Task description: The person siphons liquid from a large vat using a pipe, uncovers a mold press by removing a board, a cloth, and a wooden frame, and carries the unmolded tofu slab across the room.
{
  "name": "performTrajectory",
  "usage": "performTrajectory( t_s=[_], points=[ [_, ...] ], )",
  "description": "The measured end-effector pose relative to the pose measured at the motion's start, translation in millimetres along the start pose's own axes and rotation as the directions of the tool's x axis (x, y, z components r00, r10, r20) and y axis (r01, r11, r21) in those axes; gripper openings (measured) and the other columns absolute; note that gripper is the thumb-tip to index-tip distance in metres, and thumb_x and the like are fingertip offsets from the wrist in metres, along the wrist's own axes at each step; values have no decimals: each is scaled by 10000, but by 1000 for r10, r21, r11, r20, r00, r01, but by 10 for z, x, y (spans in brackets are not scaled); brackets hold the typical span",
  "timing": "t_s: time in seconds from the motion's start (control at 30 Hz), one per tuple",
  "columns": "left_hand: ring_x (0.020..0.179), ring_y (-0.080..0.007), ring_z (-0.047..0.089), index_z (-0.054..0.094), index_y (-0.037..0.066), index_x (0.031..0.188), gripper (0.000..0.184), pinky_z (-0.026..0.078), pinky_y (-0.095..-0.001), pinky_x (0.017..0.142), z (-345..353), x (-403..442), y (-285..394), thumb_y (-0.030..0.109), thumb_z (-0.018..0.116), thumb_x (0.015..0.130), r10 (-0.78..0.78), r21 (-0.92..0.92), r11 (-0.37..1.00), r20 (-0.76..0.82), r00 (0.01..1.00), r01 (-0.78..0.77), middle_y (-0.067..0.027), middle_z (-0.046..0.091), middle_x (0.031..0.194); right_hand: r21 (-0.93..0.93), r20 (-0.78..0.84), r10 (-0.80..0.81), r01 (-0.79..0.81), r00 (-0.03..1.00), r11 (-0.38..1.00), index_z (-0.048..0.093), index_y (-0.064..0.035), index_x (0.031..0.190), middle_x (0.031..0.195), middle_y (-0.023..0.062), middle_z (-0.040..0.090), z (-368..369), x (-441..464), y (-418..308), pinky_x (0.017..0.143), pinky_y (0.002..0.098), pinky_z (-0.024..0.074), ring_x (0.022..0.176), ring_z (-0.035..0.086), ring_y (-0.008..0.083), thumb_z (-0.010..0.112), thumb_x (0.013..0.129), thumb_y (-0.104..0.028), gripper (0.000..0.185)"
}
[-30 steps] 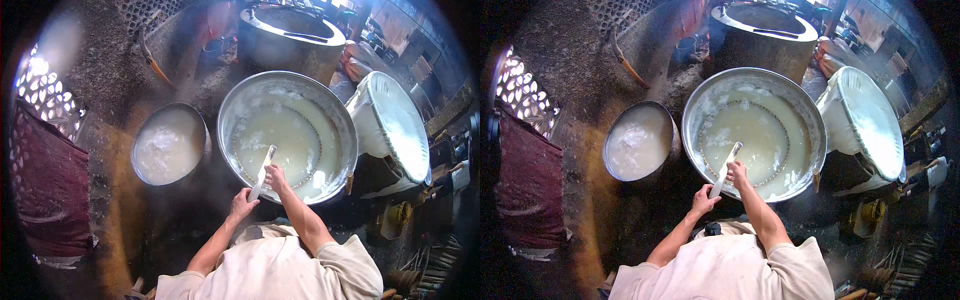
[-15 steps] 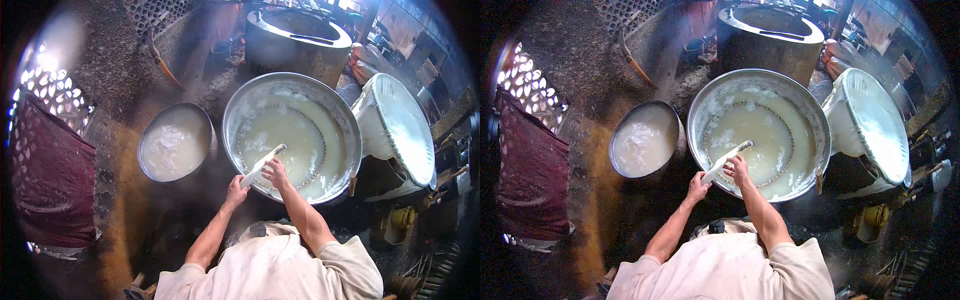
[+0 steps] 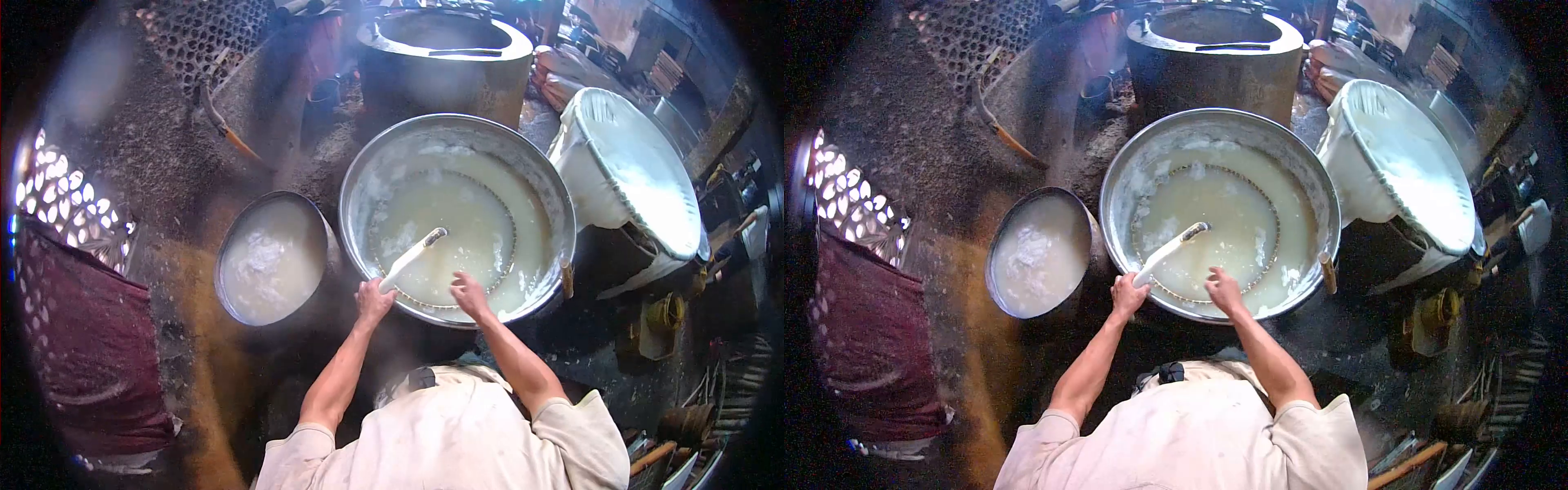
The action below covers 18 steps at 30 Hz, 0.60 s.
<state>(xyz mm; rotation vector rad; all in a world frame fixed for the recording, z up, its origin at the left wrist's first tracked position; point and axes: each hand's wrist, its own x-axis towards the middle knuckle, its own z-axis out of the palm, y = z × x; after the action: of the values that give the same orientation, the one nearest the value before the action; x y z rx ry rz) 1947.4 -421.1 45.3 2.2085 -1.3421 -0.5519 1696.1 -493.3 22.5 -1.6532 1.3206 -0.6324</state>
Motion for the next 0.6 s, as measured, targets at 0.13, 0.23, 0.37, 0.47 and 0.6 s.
performTrajectory(
  t_s=[0.13,0.23,0.37,0.47,0.6],
  points=[
    [1016,-356,563,659,89,1058,444,434,-488,880,-24,206,-93,315,695,677,37,32,999,42,998,-38,-197,636,1025,-462,-256,-75,-54,964,885,601,-49,1097,944,149,665,-482,-354,376,838,446,468,919,630,313,555,790,-175,336],
    [963,-340,575,653,59,1054,442,462,-402,868,-12,302,-122,243,658,652,34,-37,999,33,999,-32,-184,650,965,-567,-301,-51,-135,952,813,609,-71,1084,967,106,670,-648,-545,515,863,449,441,935,630,274,563,783,-176,322],
    [956,-366,568,625,96,1091,472,461,-457,857,55,372,-214,244,684,647,89,-53,995,-24,996,-90,-198,636,989,-495,-372,80,-271,925,826,615,-123,1103,944,46,684,-582,-496,383,909,442,402,948,630,243,586,762,-220,356],
    [935,-371,568,622,80,1063,437,464,-462,847,55,369,-168,225,679,654,71,-18,997,-27,997,-71,-197,631,993,-441,-461,162,-384,872,811,624,-145,1080,902,35,668,-526,-440,424,915,440,376,929,621,239,592,740,-255,358],
    [988,-355,545,609,52,1051,419,458,-451,863,90,356,-56,213,672,669,89,92,992,-47,995,-85,-186,623,965,-448,-473,155,-388,867,805,648,-149,1056,850,46,693,-518,-446,454,906,430,397,902,642,246,593,752,-250,325]
  ],
)
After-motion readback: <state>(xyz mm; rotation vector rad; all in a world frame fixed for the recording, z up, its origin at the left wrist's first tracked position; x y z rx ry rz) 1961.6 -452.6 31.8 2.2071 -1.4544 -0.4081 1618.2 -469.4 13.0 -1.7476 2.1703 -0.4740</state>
